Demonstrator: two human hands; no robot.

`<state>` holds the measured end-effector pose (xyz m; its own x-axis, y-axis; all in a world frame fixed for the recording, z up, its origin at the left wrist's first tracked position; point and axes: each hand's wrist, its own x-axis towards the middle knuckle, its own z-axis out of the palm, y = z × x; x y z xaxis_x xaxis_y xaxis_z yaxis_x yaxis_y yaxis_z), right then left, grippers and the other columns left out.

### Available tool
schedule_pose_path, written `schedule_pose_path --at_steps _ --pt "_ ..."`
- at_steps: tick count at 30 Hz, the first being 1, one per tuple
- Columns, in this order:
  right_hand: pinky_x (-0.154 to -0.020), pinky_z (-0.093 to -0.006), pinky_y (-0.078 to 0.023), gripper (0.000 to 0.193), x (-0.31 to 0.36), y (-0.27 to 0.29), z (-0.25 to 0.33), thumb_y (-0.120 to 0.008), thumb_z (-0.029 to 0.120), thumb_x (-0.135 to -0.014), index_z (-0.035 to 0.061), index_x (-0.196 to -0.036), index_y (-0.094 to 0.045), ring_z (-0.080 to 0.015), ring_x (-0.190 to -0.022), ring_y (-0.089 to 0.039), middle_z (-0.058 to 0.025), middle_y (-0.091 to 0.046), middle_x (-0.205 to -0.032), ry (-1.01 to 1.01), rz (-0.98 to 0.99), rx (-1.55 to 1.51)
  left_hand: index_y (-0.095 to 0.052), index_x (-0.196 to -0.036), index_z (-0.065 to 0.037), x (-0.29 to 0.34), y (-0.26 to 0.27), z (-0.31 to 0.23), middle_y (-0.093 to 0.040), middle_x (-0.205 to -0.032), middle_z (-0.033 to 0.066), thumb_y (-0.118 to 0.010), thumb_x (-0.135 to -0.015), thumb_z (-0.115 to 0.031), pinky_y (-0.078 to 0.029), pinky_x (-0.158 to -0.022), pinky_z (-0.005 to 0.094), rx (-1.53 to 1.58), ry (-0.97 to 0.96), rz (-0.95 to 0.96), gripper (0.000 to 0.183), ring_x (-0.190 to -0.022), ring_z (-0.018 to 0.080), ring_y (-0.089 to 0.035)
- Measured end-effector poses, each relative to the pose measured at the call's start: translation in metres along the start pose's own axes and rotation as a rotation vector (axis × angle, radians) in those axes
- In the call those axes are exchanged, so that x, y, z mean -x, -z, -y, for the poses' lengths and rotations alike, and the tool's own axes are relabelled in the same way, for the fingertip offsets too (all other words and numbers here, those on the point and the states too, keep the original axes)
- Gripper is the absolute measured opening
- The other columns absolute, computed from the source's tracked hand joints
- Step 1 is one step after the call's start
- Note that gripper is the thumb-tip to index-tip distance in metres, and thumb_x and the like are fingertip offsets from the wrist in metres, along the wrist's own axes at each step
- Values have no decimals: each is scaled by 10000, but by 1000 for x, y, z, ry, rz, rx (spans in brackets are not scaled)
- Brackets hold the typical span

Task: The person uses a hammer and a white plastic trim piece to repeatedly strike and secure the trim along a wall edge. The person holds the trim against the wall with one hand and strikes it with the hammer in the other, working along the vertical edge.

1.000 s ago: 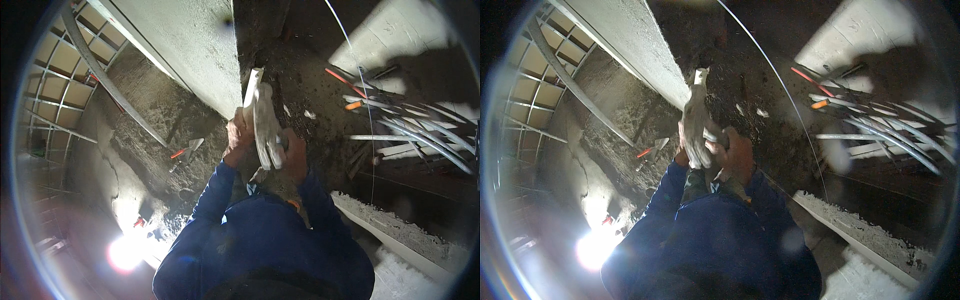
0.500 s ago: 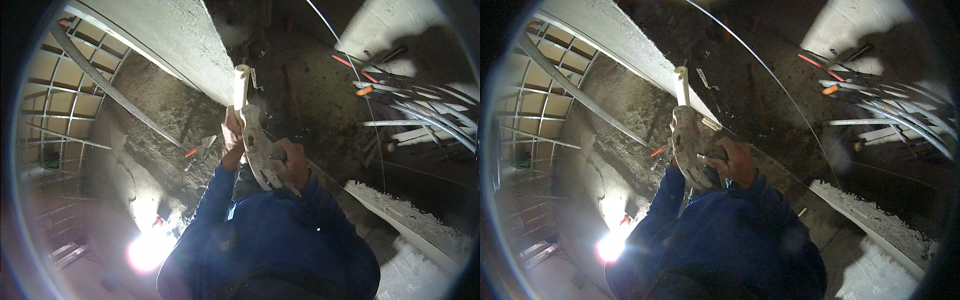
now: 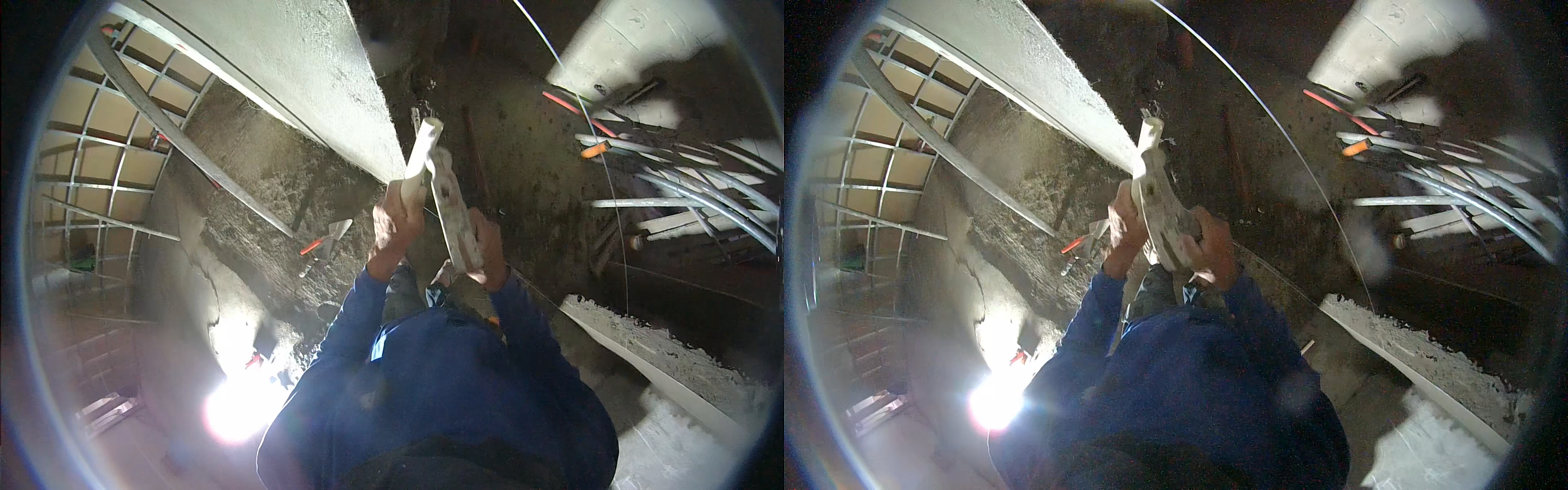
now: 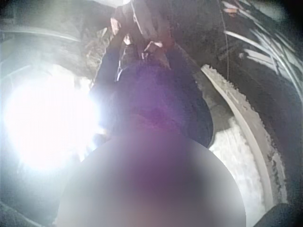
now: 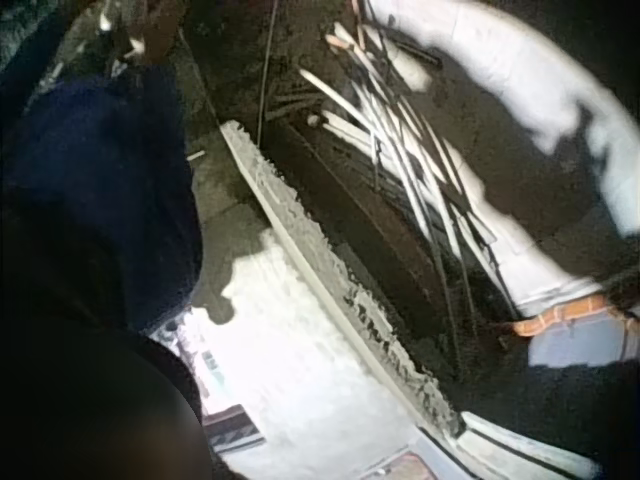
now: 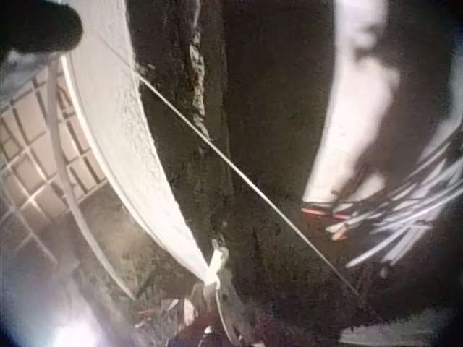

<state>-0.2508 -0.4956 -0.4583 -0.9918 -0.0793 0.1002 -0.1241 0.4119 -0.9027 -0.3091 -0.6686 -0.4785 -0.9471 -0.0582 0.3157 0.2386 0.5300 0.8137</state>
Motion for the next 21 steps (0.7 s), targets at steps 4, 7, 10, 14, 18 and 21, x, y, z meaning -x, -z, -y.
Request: schedule_pose_path --at_steps 4,7,10,14,18,21 --pt "-682 -467 -488 318 22 -8 -10 -655 191 -791 10 -1036 -565 -445 -750 -621 -240 -611 -817 -84 -1 27 -556 -976 -5 13 1 9 -605 -691 203 -594 -945 -302 -482 -521 406 29 22 -40 301 -617 358 -651" --pt "-634 -432 -488 304 17 -10 0 -693 224 -794 21 -983 -569 -381 -690 -612 -191 -604 -774 -35 -19 22 -547 -953 -5 4 3 12 -587 -677 191 -596 -947 -316 -467 -518 406 40 54 -58 315 -586 349 -622" --pt "-538 -353 -482 307 17 0 19 -720 260 -797 29 -914 -556 -275 -571 -593 -111 -583 -688 78 0 -7 -543 -948 -19 -4 7 6 -599 -686 179 -596 -951 -306 -477 -527 386 107 111 -24 291 -589 319 -628" --pt "-536 -375 -488 322 9 12 31 -703 289 -814 29 -938 -561 -320 -581 -616 -126 -601 -697 554 -18 -59 -550 -932 -14 3 3 3 -572 -705 136 -563 -965 -310 -445 -509 360 -25 205 -13 299 -597 237 -599" --pt "-539 -413 -488 329 -40 7 22 -692 308 -825 29 -945 -565 -350 -585 -617 -162 -596 -685 561 -31 175 -537 -973 -29 4 -14 24 -609 -719 154 -580 -957 -327 -478 -535 362 9 36 -96 302 -617 259 -635" --pt "-595 -460 -501 381 -52 7 23 -739 374 -775 41 -867 -579 -381 -673 -646 -184 -606 -664 120 -41 318 -548 -1082 -19 5 -21 39 -632 -865 134 -572 -956 -367 -513 -623 329 342 209 -18 371 -733 243 -644"
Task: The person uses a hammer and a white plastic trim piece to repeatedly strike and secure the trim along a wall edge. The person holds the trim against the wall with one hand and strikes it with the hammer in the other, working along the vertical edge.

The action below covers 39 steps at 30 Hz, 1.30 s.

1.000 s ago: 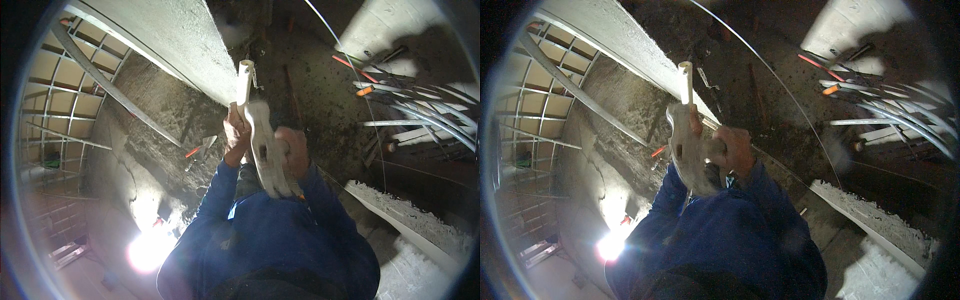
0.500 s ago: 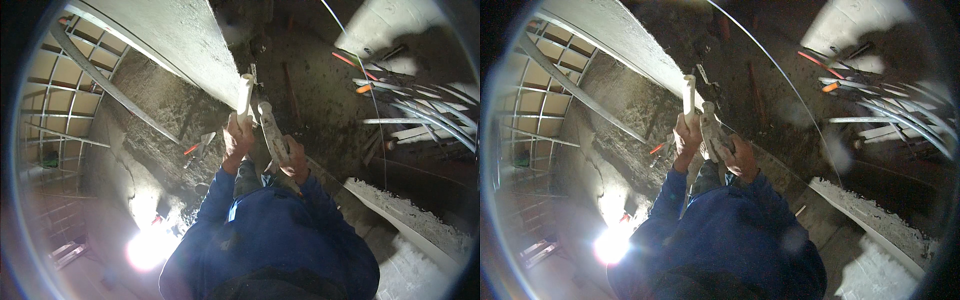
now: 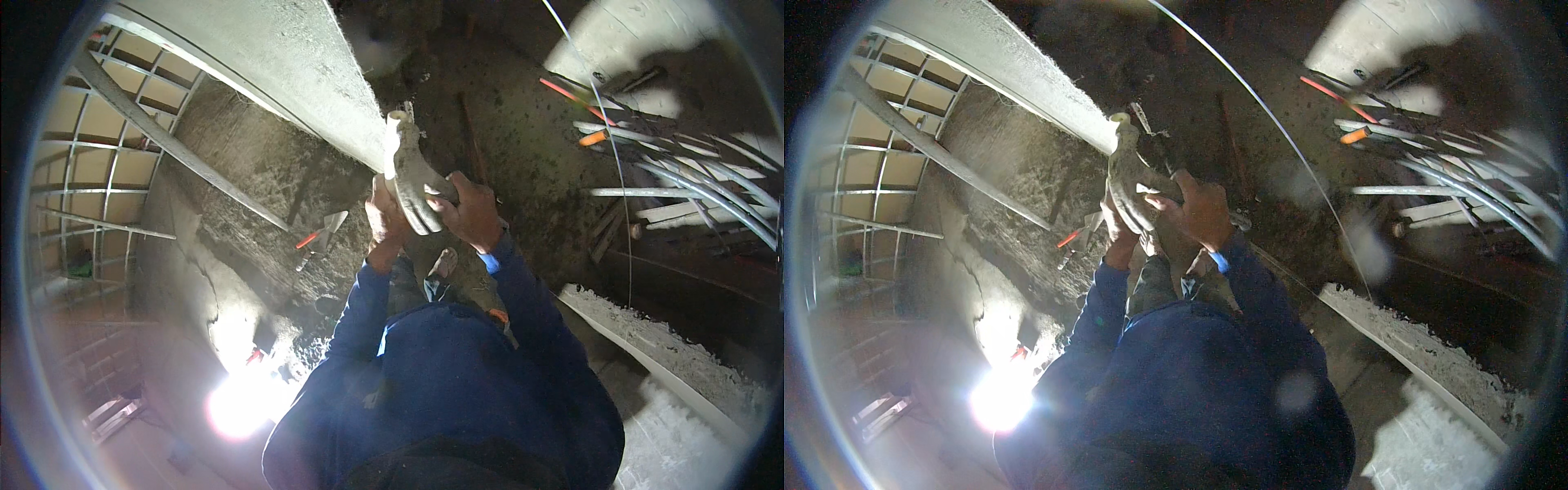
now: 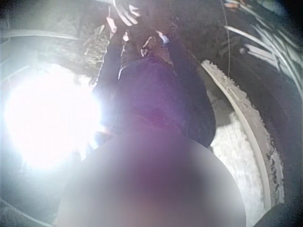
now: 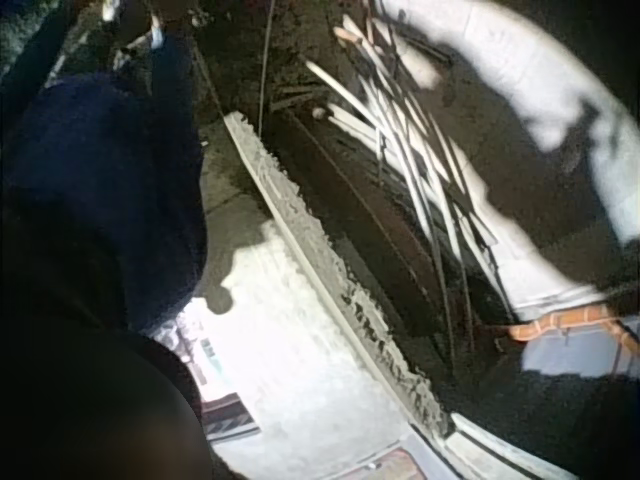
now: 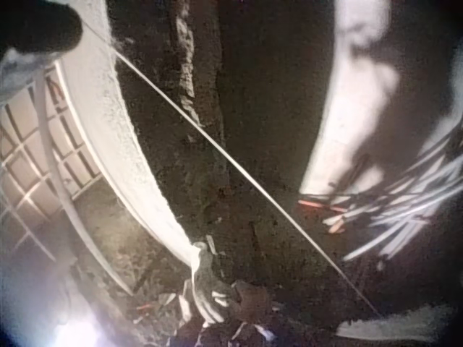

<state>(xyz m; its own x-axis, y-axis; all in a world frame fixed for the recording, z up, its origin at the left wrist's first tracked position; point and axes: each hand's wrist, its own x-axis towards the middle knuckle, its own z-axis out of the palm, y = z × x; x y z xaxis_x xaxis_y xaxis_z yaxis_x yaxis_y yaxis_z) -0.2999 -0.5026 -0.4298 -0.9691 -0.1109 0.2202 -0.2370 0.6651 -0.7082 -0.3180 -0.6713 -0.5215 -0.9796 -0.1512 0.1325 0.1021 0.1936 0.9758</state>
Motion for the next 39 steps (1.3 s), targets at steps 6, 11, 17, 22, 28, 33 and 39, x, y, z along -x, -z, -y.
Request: schedule_pose_path --at_steps 6,11,17,22,28,33,39 --pt "-544 -422 -459 262 20 16 6 -665 204 -786 55 -981 -574 -359 -624 -608 -163 -598 -747 448 -64 -243 -555 -1140 -13 10 7 -1 -642 -922 93 -594 -950 -332 -533 -656 302 -220 45 8 373 -777 200 -642" --pt "-508 -400 -451 282 -1 -3 -10 -700 245 -783 60 -944 -562 -362 -596 -595 -169 -603 -742 136 -25 -37 -562 -1189 -9 -2 7 -10 -650 -970 59 -613 -944 -302 -549 -684 279 -238 29 109 385 -814 164 -641" --pt "-494 -370 -456 249 15 -4 -6 -710 232 -768 78 -885 -552 -322 -552 -588 -121 -580 -679 379 33 -216 -542 -977 -6 -1 -2 -22 -637 -795 85 -635 -931 -261 -497 -590 310 -278 103 -1 276 -700 184 -632" --pt "-536 -373 -471 246 1 -2 -7 -688 281 -783 86 -851 -555 -293 -540 -579 -100 -573 -680 434 -9 -227 -548 -950 -12 -2 -10 -3 -622 -774 79 -648 -913 -276 -488 -581 312 -185 -24 -53 286 -679 178 -612" --pt "-520 -388 -445 291 19 -6 -2 -691 338 -797 77 -854 -575 -327 -532 -562 -110 -536 -651 103 -3 -209 -571 -965 -26 -2 -9 5 -571 -755 26 -662 -903 -312 -432 -550 291 352 165 4 306 -628 122 -520" --pt "-552 -413 -466 287 17 -5 -2 -641 363 -862 80 -853 -589 -334 -595 -602 -116 -573 -684 462 84 -187 -578 -881 -63 4 -13 4 -562 -791 73 -539 -977 -316 -409 -572 291 -202 -18 -86 273 -699 137 -539" --pt "-591 -444 -499 350 18 -10 10 -683 276 -819 -4 -1004 -587 -394 -700 -661 -215 -626 -751 -144 19 -77 -526 -1085 -14 -2 -17 24 -634 -902 120 -595 -938 -269 -517 -645 326 80 -54 -13 302 -733 213 -624"
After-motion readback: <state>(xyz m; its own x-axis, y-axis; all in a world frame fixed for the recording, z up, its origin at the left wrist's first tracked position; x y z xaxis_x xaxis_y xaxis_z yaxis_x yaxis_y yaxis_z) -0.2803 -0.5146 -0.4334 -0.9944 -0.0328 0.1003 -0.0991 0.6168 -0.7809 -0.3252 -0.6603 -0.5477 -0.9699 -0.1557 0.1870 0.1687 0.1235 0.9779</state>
